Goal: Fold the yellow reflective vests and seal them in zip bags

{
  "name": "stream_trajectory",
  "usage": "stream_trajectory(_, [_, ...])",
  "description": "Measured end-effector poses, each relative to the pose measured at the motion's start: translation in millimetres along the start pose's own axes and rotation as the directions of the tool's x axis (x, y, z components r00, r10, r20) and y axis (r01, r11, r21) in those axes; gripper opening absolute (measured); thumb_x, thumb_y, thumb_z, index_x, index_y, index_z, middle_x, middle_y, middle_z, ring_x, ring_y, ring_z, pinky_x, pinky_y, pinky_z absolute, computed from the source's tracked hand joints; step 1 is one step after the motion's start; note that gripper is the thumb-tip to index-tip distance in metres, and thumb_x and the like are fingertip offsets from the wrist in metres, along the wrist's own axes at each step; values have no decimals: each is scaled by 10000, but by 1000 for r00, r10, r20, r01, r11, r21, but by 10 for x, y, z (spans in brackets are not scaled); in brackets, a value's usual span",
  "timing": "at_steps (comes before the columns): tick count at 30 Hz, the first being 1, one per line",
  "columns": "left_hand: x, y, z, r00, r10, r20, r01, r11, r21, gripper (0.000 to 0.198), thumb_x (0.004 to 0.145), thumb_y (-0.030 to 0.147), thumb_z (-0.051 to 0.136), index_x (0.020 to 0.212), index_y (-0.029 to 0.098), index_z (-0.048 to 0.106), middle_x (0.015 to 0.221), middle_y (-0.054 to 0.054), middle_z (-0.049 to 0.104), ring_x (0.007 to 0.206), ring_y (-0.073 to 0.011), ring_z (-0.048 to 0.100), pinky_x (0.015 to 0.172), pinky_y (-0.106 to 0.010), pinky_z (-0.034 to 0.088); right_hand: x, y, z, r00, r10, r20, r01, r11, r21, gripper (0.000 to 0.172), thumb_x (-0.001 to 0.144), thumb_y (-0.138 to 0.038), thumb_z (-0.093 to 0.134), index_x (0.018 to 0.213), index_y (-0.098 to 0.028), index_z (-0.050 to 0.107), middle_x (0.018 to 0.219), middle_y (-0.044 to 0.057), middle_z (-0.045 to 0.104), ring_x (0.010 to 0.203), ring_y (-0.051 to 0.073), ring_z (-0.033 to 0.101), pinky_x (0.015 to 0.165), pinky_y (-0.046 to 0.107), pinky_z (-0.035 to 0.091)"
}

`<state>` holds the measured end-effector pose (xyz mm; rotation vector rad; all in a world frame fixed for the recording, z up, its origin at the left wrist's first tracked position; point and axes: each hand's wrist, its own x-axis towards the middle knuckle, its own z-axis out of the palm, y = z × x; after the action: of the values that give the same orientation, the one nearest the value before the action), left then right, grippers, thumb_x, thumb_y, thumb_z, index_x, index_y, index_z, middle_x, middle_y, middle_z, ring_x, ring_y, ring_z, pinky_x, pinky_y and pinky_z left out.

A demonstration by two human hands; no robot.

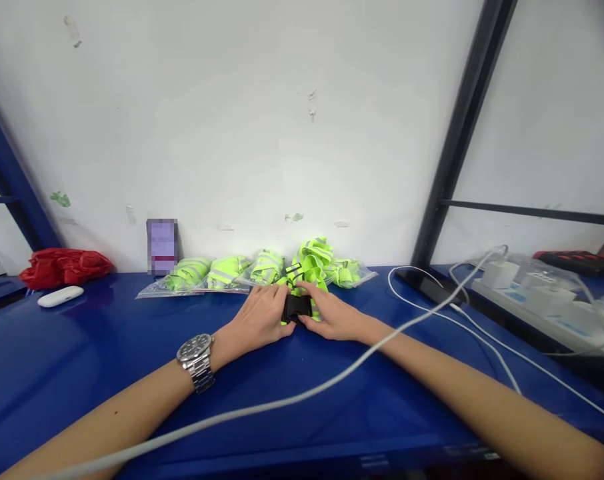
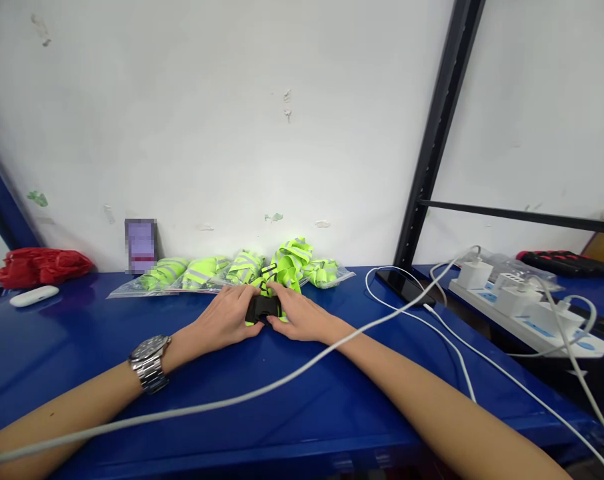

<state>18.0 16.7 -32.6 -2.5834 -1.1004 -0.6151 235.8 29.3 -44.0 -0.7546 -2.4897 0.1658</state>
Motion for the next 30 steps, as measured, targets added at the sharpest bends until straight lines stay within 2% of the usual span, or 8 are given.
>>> stream_trajectory(3, [-52, -17, -52, 1000, -21, 20, 23, 997, -71, 412, 754, 314, 643, 1076, 173, 429, 1055, -123, 605, 988, -303, 598, 831, -428, 467, 20, -46, 14, 1000, 18, 3, -18, 998, -56, 501, 886, -340, 533, 1332, -146, 411, 1226, 179, 564, 1091, 300, 560, 924, 452, 467])
stream_trajectory(6, [-99, -48, -51, 997, -61, 42, 67, 980, -189, 399, 762, 327, 638, 1046, 182, 398, 1008, -94, 577, 909, -262, 610, 734, -366, 490, 62, -138, 34, 998, 52, -23, -54, 991, -126, 461, 859, -328, 556, 1258, -124, 448, 1155, 173, 581, 1031, 291, 566, 888, 438, 479])
stream_trajectory(9, [-137, -76, 10, 994, -106, 23, 109, 968, -226, 368, 772, 326, 623, 1012, 194, 377, 951, -64, 550, 829, -238, 609, 668, -347, 487, 105, -212, 30, 995, 91, -29, -95, 980, -173, 381, 827, -292, 571, 1155, -115, 493, 1072, 146, 579, 923, 251, 580, 801, 386, 501])
stream_trajectory(13, [-146, -81, 72, 999, -31, -19, 27, 982, -185, 318, 782, 280, 599, 998, 196, 382, 949, -59, 529, 845, -235, 600, 698, -353, 493, 152, -295, -6, 992, 128, -20, -129, 965, -228, 295, 809, -286, 583, 1064, -142, 551, 1039, 107, 561, 844, 200, 581, 741, 324, 495])
stream_trajectory(19, [-103, -43, 12, 982, 142, -129, -150, 987, -63, 275, 786, 199, 561, 1000, 195, 389, 921, -53, 522, 856, -234, 581, 705, -342, 496, 207, -419, -35, 960, 279, -15, -262, 882, -392, 241, 821, -312, 570, 1000, -154, 605, 985, 105, 596, 833, 232, 616, 703, 330, 485])
stream_trajectory(25, [-65, -3, -51, 975, 179, -133, -181, 983, -4, 274, 770, 178, 572, 982, 182, 397, 901, -61, 525, 836, -235, 575, 690, -332, 498, 211, -431, -57, 974, 227, 24, -189, 860, -475, 202, 852, -243, 507, 977, -121, 608, 956, 120, 622, 775, 233, 626, 637, 327, 469])
stream_trajectory(30, [-39, -6, -81, 975, 185, -126, -180, 982, 55, 254, 792, 225, 579, 979, 174, 415, 894, -73, 539, 841, -252, 571, 721, -362, 500, 204, -372, -106, 975, 213, 58, -157, 855, -495, 193, 861, -277, 538, 961, -136, 623, 935, 113, 637, 721, 221, 621, 595, 310, 441])
